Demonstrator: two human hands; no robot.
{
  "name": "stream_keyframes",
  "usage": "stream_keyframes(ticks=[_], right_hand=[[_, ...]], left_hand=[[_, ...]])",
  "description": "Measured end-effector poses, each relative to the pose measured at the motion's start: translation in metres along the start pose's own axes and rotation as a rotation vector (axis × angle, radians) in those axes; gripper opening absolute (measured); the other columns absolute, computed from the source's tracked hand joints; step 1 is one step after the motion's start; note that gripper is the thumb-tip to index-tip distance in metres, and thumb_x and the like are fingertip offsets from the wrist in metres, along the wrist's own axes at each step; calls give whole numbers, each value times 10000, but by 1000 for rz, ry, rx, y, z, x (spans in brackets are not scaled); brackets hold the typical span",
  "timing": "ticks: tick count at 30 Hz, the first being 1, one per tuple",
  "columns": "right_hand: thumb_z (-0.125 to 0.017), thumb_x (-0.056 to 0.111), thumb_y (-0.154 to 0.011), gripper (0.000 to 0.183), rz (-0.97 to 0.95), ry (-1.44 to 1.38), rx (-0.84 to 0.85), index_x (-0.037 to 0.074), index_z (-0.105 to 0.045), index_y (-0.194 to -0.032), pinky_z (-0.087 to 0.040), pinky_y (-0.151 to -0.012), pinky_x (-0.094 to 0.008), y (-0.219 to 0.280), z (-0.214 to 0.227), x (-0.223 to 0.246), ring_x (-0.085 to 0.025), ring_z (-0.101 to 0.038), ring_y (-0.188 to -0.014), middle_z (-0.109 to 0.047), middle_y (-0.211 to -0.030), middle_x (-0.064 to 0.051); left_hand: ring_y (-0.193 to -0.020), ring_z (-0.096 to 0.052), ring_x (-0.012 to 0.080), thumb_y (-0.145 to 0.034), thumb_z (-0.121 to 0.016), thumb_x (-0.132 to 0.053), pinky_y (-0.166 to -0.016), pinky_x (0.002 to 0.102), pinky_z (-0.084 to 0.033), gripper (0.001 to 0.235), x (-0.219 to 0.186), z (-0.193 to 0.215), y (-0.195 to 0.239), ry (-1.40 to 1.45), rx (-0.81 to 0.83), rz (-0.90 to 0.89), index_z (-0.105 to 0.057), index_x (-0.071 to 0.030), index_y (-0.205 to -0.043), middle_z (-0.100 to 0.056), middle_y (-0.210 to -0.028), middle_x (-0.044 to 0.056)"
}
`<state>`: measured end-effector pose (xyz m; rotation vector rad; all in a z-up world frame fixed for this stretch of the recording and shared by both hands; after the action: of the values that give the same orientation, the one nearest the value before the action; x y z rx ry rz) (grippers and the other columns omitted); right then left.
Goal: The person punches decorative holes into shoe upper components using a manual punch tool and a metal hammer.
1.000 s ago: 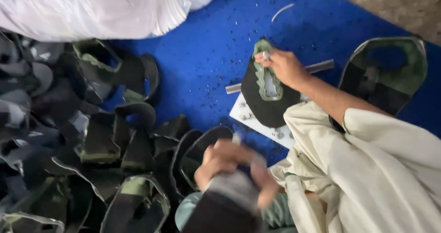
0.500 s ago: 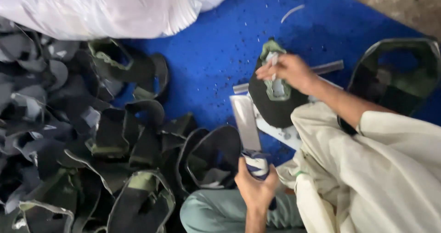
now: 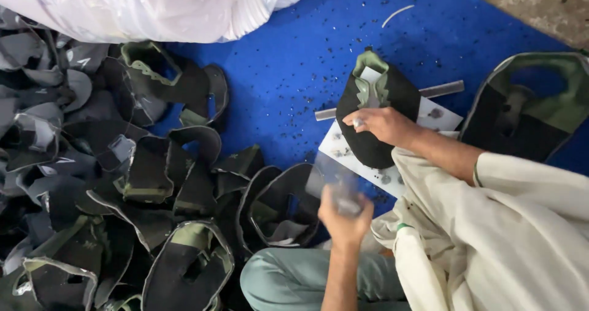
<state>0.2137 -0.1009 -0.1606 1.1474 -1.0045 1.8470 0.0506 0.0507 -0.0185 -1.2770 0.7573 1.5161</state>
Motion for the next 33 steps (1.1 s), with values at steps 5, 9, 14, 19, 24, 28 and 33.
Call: stream_keyframes(ticks=[5,9,14,19,24,28,33], right_hand=[[-628,11,-963,174,-203,-171,-61,-36,-670,-1126,-605,-807,-378,-6,-8,-61,-285,-734,-937,-751,-1042,-190],[-546,40,-1055,123,-384,-578,-94,-56,-619,-1029,-625,-817,-344,-23,-6,-71,-226,-764,-932,-765,-1068,-166],[-562,-18,-998,120,-237,-257,-32,-36,-671,-1044,-629,-817,-331,-18,-2,-28,-199,-781,-931,-783,-1039,-148],[-606,-48,-902,269,90,119,-30,-14,-696,-1152,-589,-802,-357,-8,1,-14,-276,-741,-923,-748,-974,-190],[-564,27,-1051,104,-238,-414,-90,-50,-632,-1031,-607,-791,-365,-25,2,-68,-266,-737,-873,-746,-937,-179],[-546,43,-1028,145,-386,-460,-93,-62,-644,-1004,-628,-808,-352,-49,10,-62,-250,-775,-929,-766,-1001,-161],[-581,13,-989,134,-67,-97,-120,-48,-687,-1045,-614,-848,-341,-32,17,-10,-240,-768,-975,-771,-1029,-169]], left_hand=[[-696,-704,248,-648,-849,-148,-628,336,-552,355,28,-9,9,-471,146,289,-640,-28,-909,-685,-746,43],[-584,-675,222,-656,-851,-151,-591,328,-565,341,-64,17,-17,-339,-27,262,-606,-38,-865,-679,-698,48],[-676,-538,219,-722,-764,-128,-684,334,-440,353,-98,16,-24,-265,-88,-301,-466,-61,-900,-525,-778,54],[-659,-650,223,-678,-831,-108,-644,346,-518,329,41,-15,-5,-366,82,78,-579,-49,-880,-633,-747,77],[-634,-726,186,-656,-846,-134,-630,341,-580,337,-17,-2,-6,-374,72,318,-630,-40,-895,-713,-722,59],[-596,-643,183,-668,-831,-115,-607,321,-521,310,-115,19,-38,-297,-21,14,-572,-61,-831,-639,-698,51],[-681,-592,262,-738,-753,-90,-687,343,-485,276,-51,-7,-32,-220,-59,-362,-513,-69,-873,-578,-781,79]])
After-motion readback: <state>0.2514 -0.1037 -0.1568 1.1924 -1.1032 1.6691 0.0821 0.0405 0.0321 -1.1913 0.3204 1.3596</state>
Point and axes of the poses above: each hand's wrist, its own y-axis away from the middle knuckle, its own z-axis out of the back of the hand, x = y × z, the point moved 7 cm from there along -y, towards the middle knuckle
